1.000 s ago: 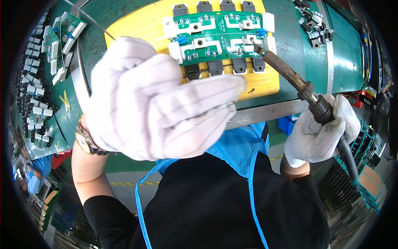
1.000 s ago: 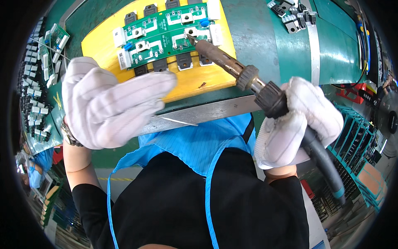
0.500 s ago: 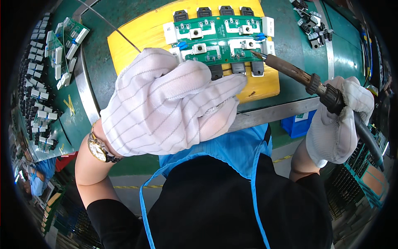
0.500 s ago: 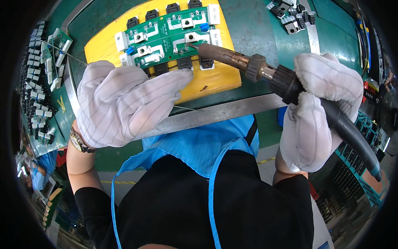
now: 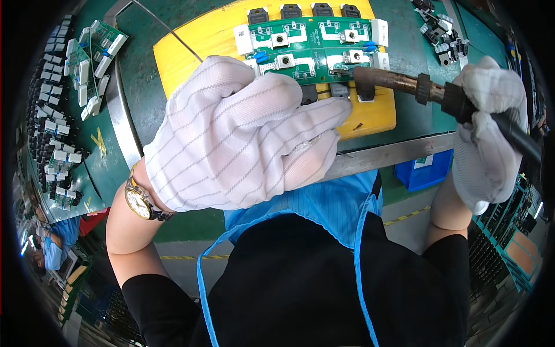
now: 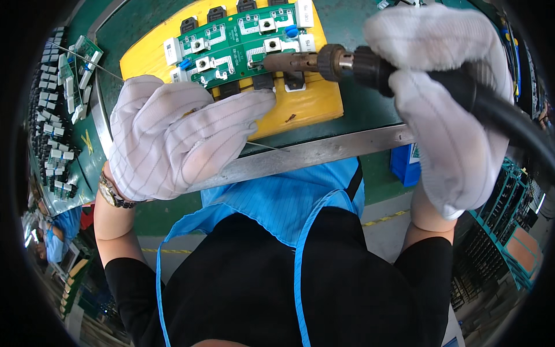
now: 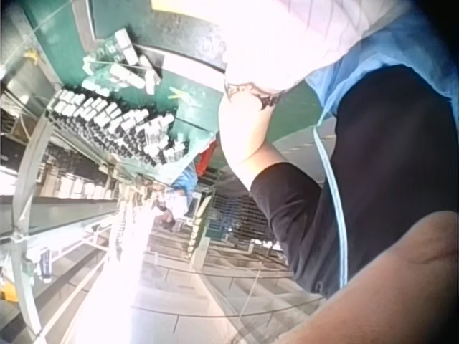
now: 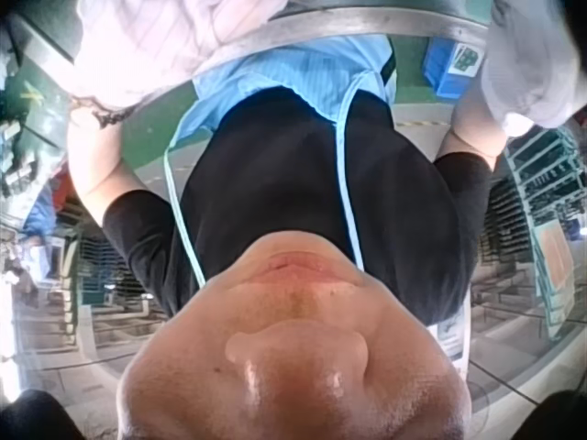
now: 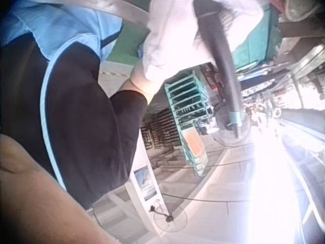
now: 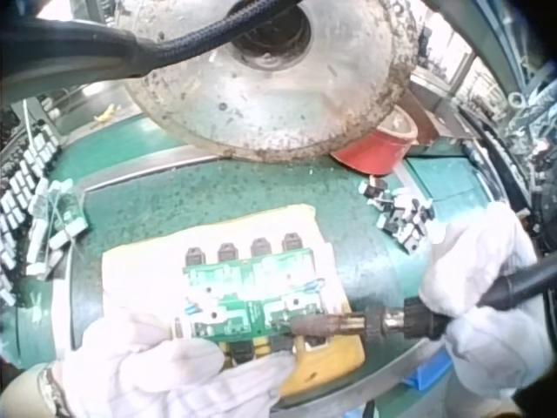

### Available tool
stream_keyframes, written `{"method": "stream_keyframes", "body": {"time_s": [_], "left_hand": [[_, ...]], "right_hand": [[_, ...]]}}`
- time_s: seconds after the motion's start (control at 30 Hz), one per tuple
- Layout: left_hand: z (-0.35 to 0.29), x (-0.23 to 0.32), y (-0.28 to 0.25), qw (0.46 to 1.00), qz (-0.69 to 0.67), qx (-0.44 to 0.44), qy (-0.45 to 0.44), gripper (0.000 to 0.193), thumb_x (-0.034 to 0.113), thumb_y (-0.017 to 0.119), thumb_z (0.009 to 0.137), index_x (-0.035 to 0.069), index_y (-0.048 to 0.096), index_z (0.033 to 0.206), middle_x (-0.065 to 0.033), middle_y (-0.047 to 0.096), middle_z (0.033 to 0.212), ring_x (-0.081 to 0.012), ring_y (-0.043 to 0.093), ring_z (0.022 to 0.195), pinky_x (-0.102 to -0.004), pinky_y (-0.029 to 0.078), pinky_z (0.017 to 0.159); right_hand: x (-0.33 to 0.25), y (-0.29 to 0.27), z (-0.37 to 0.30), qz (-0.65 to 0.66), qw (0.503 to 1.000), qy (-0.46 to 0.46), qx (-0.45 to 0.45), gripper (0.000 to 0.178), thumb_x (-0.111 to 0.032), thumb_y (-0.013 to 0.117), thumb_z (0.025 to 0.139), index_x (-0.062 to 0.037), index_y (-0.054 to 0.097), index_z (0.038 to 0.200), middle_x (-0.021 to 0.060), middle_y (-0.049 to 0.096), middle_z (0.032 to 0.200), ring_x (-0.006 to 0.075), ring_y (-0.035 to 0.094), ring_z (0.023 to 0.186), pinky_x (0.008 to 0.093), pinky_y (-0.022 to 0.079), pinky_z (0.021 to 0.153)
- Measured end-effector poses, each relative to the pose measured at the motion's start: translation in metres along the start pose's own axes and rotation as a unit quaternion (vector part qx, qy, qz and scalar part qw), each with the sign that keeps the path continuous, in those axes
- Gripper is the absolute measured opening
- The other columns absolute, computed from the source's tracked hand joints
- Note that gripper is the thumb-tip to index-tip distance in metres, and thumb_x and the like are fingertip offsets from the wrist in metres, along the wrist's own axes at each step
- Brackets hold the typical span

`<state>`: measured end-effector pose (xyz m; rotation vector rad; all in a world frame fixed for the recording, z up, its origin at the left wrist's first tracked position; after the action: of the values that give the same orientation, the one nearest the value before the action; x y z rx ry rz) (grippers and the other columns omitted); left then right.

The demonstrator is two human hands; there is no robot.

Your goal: The person aligns and presses electronic components onto a circuit board on a fixture by hand. The person then solders the connections on the circuit board using a soldering iron and solder wire.

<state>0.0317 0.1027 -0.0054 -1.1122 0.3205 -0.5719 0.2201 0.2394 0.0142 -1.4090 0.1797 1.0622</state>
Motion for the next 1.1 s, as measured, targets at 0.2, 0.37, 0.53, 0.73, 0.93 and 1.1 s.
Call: {"method": "stream_keyframes", "body": {"time_s": [0.2,0.37,0.53,0.73,0.93,1.1], "left_hand": [[-0.002,0.000,0.000,1.000,0.006,0.004,0.009,0.040,0.014,0.071,0.071,0.013,0.060,0.110,0.0033,0.066,0.117,-0.0136,0.054,0.084,-0.0299,0.036,0.060],[0.000,0.002,0.001,1.000,0.012,0.013,0.004,0.039,0.014,0.071,0.070,0.013,0.061,0.108,0.0032,0.066,0.117,-0.0137,0.054,0.083,-0.0298,0.036,0.061],[-0.001,0.002,0.002,1.000,-0.007,0.025,-0.011,0.037,0.015,0.071,0.071,0.013,0.063,0.106,0.0044,0.066,0.117,-0.0140,0.054,0.082,-0.0297,0.037,0.061],[-0.001,0.002,0.002,0.999,0.003,0.029,-0.016,0.038,0.015,0.071,0.070,0.013,0.063,0.107,0.0045,0.066,0.116,-0.0133,0.054,0.081,-0.0294,0.037,0.061],[-0.001,-0.001,0.003,0.999,-0.026,0.032,-0.008,0.038,0.013,0.072,0.069,0.012,0.063,0.106,0.0022,0.067,0.117,-0.0130,0.056,0.079,-0.0299,0.037,0.059],[0.001,-0.002,0.002,1.000,-0.018,0.024,0.007,0.038,0.014,0.072,0.068,0.013,0.063,0.105,0.0021,0.066,0.117,-0.0133,0.056,0.080,-0.0304,0.037,0.060]], "right_hand": [[0.008,-0.010,0.026,-0.181,0.943,-0.264,-0.087,0.023,-0.005,0.059,0.075,-0.0005,0.056,0.097,0.0056,0.054,0.091,0.0134,0.050,0.080,0.0240,0.042,0.076],[0.073,-0.039,0.042,-0.118,0.986,-0.073,-0.090,0.028,-0.017,0.070,0.084,-0.0022,0.058,0.105,0.0041,0.059,0.096,0.0107,0.055,0.082,0.0222,0.048,0.080],[0.066,-0.035,0.052,-0.055,0.987,-0.102,-0.114,0.033,-0.018,0.073,0.082,-0.0037,0.058,0.107,0.0013,0.059,0.095,0.0096,0.056,0.080,0.0215,0.049,0.077],[0.045,-0.041,0.041,-0.189,0.957,-0.208,-0.071,0.031,-0.016,0.076,0.076,-0.0079,0.063,0.102,0.0003,0.062,0.092,0.0118,0.060,0.079,0.0233,0.050,0.076],[0.019,-0.045,0.019,-0.447,0.835,-0.319,0.030,0.028,-0.012,0.079,0.068,-0.0135,0.070,0.095,0.0015,0.068,0.090,0.0162,0.066,0.079,0.0264,0.051,0.076],[0.113,-0.094,0.030,-0.671,0.687,-0.251,0.121,0.035,-0.008,0.075,0.071,-0.0064,0.067,0.105,0.0055,0.068,0.097,0.0169,0.066,0.085,0.0261,0.050,0.078]]}}
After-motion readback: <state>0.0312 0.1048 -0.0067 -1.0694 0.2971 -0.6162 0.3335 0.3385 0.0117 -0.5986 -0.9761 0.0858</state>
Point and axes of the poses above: each hand's wrist, its own z-axis towards the middle knuckle, its own y-axis out of the palm, x = y × z, the point moved 6 cm from there along z, towards the middle knuckle
